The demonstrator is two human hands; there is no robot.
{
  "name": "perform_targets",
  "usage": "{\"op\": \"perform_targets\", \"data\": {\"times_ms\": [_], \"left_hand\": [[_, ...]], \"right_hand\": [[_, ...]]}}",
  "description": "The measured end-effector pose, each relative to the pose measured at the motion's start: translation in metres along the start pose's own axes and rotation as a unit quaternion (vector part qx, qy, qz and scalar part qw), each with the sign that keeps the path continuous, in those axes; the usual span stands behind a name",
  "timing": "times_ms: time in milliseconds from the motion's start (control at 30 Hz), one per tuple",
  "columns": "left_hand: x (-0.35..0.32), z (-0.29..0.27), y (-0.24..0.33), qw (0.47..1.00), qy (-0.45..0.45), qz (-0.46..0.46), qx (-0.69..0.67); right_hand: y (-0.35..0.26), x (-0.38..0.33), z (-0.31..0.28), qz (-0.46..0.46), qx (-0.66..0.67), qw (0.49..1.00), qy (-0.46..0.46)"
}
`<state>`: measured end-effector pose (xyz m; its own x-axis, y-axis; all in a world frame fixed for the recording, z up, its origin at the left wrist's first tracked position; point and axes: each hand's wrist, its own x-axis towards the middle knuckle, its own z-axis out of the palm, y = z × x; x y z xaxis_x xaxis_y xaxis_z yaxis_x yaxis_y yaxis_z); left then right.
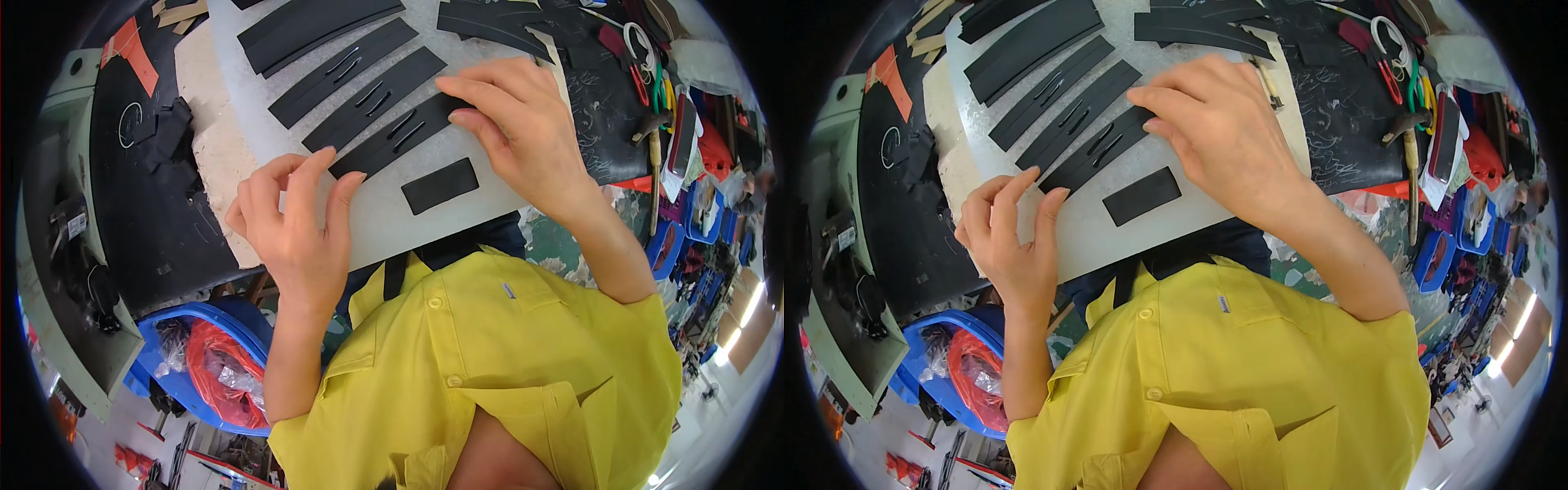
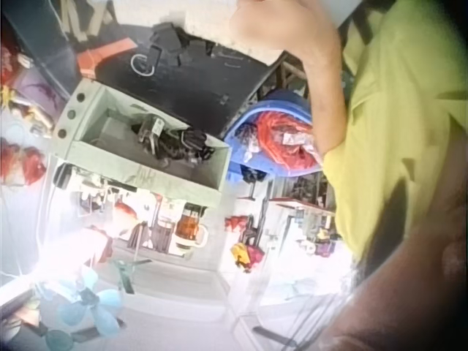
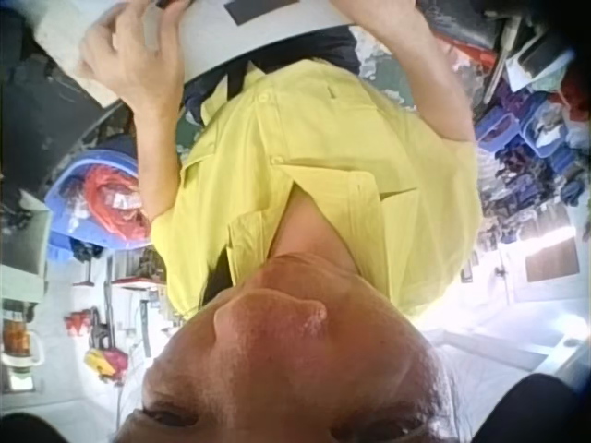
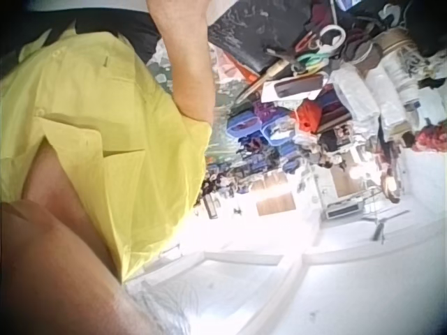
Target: The person applies glue from a tube onto black rectangular strips and presses them together to form bonded pairs. The person repeats this process for multiple strips, stacking the finished pairs on the work surface.
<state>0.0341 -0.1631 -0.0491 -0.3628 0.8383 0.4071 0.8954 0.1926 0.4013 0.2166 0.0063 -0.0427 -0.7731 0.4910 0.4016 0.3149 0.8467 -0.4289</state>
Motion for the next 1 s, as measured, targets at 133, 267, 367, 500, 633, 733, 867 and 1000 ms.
{"op": "perform_targets", "data": {"times_ms": [133, 267, 367, 500, 633, 733, 867, 1000], "left_hand": [[-0.004, 0.001, 0.001, 0.999, -0.015, 0.019, 0.025], [-0.001, 0.003, 0.005, 0.999, -0.022, 0.017, -0.027], [0.005, 0.001, 0.017, 0.994, -0.049, -0.030, -0.089], [0.012, 0.014, 0.030, 0.978, -0.003, -0.076, -0.196], [0.013, 0.021, 0.027, 0.978, -0.007, -0.009, -0.209], [0.009, 0.022, 0.023, 0.981, -0.001, 0.022, -0.195], [0.004, 0.024, 0.018, 0.984, -0.021, 0.049, -0.172], [0.006, 0.024, 0.020, 0.984, -0.019, 0.053, -0.172]], "right_hand": [[-0.003, 0.001, -0.002, 0.034, 0.031, 0.999, -0.009], [-0.008, 0.001, -0.008, 0.126, 0.105, 0.985, -0.061], [-0.014, 0.006, -0.010, 0.103, 0.063, 0.990, -0.069], [-0.027, 0.012, -0.008, 0.041, 0.014, 0.996, -0.078], [-0.026, -0.004, -0.002, 0.058, 0.100, 0.991, -0.065], [-0.015, -0.019, -0.001, 0.032, 0.129, 0.989, -0.068], [-0.010, -0.023, 0.001, -0.015, 0.109, 0.990, -0.084], [-0.012, -0.023, 0.005, -0.027, 0.095, 0.992, -0.077]]}}
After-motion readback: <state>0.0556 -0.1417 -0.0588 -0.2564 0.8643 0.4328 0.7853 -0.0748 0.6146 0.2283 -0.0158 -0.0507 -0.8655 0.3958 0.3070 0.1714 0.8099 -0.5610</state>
